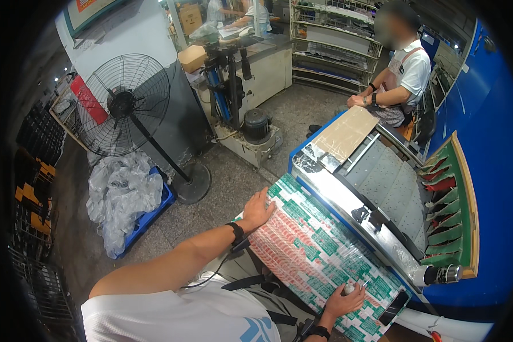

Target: The recorder is inspecting and adjusting shoe components at a quality control station or assembly area.

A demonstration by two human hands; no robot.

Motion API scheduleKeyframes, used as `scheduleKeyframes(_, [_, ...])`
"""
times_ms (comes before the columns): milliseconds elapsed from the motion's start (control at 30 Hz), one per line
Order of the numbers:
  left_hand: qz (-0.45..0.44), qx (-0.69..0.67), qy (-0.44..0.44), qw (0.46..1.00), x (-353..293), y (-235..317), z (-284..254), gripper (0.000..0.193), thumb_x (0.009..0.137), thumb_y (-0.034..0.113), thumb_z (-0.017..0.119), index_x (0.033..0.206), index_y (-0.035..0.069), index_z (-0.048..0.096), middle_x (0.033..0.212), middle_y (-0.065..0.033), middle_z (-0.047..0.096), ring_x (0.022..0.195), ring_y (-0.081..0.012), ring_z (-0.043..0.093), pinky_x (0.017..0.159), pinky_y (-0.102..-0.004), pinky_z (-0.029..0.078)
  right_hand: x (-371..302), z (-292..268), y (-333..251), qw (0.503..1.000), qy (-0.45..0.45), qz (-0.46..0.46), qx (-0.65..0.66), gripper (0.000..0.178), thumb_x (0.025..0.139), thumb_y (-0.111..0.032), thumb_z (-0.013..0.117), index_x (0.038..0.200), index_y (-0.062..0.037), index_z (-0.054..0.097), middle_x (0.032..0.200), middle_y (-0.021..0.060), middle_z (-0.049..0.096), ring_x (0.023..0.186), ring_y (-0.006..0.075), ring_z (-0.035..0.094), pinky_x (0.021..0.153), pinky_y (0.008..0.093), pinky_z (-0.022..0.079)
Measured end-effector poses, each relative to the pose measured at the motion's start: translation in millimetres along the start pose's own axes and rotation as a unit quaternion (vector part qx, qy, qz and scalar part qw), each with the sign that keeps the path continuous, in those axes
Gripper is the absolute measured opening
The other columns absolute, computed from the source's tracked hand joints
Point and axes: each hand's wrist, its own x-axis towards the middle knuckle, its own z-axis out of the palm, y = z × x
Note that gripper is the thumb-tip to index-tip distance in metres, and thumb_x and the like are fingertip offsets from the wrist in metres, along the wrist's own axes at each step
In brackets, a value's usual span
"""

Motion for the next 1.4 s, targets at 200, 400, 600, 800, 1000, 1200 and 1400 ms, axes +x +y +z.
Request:
scheduleKeyframes(200, [-0.011, -0.002, -0.007, 1.0, 0.2, 1.4, -0.9, 0.078, 0.102, 0.04, 0.067, 0.163, -0.002, 0.044, 0.141, -0.0296, 0.063, 0.133, -0.0462, 0.06, 0.115, -0.053, 0.048, -0.9, 2.7, 3.3, 1.0, -0.007, -0.001, -0.003, 0.053, 0.097, -0.027, 0.079, 0.143, -0.0061, 0.064, 0.159, 0.021, 0.055, 0.149, 0.0431, 0.048, 0.127, 0.0606, 0.028])
scheduleKeyframes(400, [-0.012, -0.002, -0.012, 1.0, 0.3, 0.6, -0.9, 0.078, 0.102, 0.04, 0.067, 0.164, -0.001, 0.043, 0.142, -0.0292, 0.063, 0.134, -0.0458, 0.06, 0.116, -0.0531, 0.047, -1.3, 3.4, 4.9, 1.0, -0.002, -0.004, 0.001, 0.053, 0.097, -0.027, 0.08, 0.142, -0.0055, 0.064, 0.159, 0.021, 0.055, 0.149, 0.0429, 0.048, 0.127, 0.0608, 0.029])
scheduleKeyframes(600, [-0.011, -0.002, -0.013, 1.0, 0.5, 0.6, -1.1, 0.078, 0.102, 0.04, 0.067, 0.164, -0.001, 0.043, 0.142, -0.0296, 0.062, 0.134, -0.0462, 0.06, 0.116, -0.0535, 0.047, -0.9, 4.7, 5.8, 1.0, 0.008, -0.012, 0.006, 0.052, 0.095, -0.026, 0.08, 0.141, -0.0053, 0.065, 0.159, 0.0204, 0.056, 0.148, 0.0418, 0.049, 0.126, 0.0596, 0.03])
scheduleKeyframes(800, [-0.012, -0.003, -0.013, 1.0, 0.4, 1.7, -1.9, 0.078, 0.102, 0.04, 0.067, 0.164, -0.001, 0.044, 0.142, -0.0297, 0.062, 0.134, -0.0464, 0.06, 0.116, -0.0541, 0.047, -0.7, 3.8, 5.0, 1.0, 0.011, -0.013, 0.004, 0.053, 0.095, -0.025, 0.081, 0.141, -0.0053, 0.065, 0.158, 0.0204, 0.056, 0.148, 0.042, 0.05, 0.126, 0.0588, 0.031])
scheduleKeyframes(1000, [-0.012, -0.003, -0.009, 1.0, -0.3, 3.6, -3.5, 0.077, 0.101, 0.039, 0.067, 0.163, -0.001, 0.044, 0.142, -0.0301, 0.063, 0.133, -0.0467, 0.06, 0.115, -0.0542, 0.047, -0.4, 3.6, 3.8, 1.0, 0.005, -0.006, 0.003, 0.052, 0.095, -0.025, 0.081, 0.141, -0.0057, 0.065, 0.158, 0.0205, 0.056, 0.148, 0.0425, 0.049, 0.127, 0.0597, 0.03])
scheduleKeyframes(1200, [-0.005, -0.004, -0.001, 1.0, -1.0, 4.9, -4.9, 0.076, 0.101, 0.038, 0.068, 0.162, -0.001, 0.045, 0.14, -0.0306, 0.063, 0.131, -0.0473, 0.061, 0.114, -0.0543, 0.048, -0.7, 3.1, 2.4, 1.0, 0.004, -0.002, 0.003, 0.05, 0.096, -0.024, 0.081, 0.141, -0.0064, 0.065, 0.159, 0.0206, 0.055, 0.149, 0.0426, 0.048, 0.128, 0.0605, 0.028])
scheduleKeyframes(1400, [-0.005, 0.0, 0.003, 1.0, -1.1, 5.2, -4.2, 0.075, 0.101, 0.037, 0.068, 0.161, -0.002, 0.046, 0.137, -0.0303, 0.064, 0.129, -0.0476, 0.061, 0.113, -0.0545, 0.049, -0.6, 2.9, 1.8, 1.0, -0.005, 0.006, 0.001, 0.051, 0.097, -0.025, 0.08, 0.142, -0.0061, 0.065, 0.159, 0.0206, 0.055, 0.15, 0.0424, 0.047, 0.128, 0.0607, 0.028])
